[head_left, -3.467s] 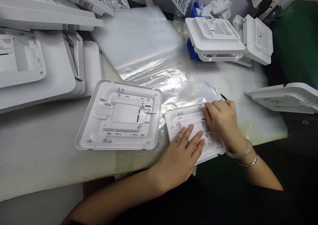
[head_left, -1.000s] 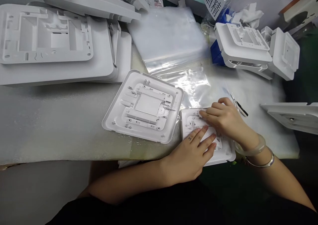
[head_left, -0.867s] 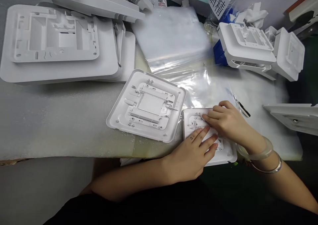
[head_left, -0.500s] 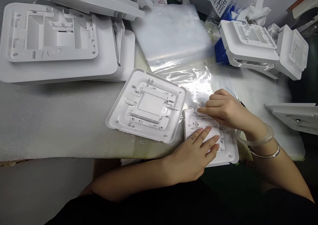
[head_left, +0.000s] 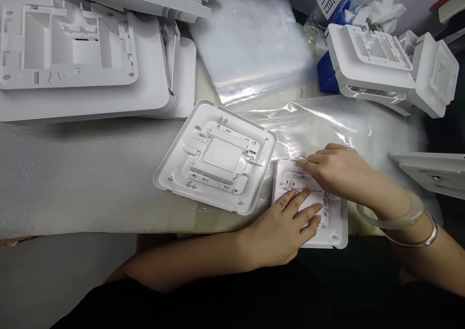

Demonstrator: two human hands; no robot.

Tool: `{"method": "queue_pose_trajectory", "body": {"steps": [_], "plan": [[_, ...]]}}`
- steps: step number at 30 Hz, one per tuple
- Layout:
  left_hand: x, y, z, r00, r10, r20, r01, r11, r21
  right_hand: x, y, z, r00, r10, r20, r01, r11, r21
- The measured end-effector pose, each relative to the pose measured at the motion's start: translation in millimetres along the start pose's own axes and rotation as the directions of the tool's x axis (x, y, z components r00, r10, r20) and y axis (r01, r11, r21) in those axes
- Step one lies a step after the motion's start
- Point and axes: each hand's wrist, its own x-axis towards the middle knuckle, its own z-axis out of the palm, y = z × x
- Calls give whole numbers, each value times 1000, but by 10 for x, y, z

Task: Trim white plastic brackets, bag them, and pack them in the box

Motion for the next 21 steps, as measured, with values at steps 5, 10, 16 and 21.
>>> {"method": "queue_pose_trajectory", "body": {"steps": [5, 10, 16, 21], "plan": [[-4, -48, -63, 999, 30, 33, -30, 1000, -3, -280, -15, 45, 989, 132, -70, -113, 968, 222], [-44, -114, -167, 987, 147, 73, -145, 989, -30, -659, -60, 110, 868, 398, -296, -172, 801, 573], [-101, -131, -220, 996, 80, -49, -76, 993, 89, -1013, -317, 275, 837, 534, -122, -325, 663, 674], [-47, -65, -208, 980, -44, -195, 92, 966, 241, -1266, -498, 250, 823, 568, -13, -352, 528, 773]]}}
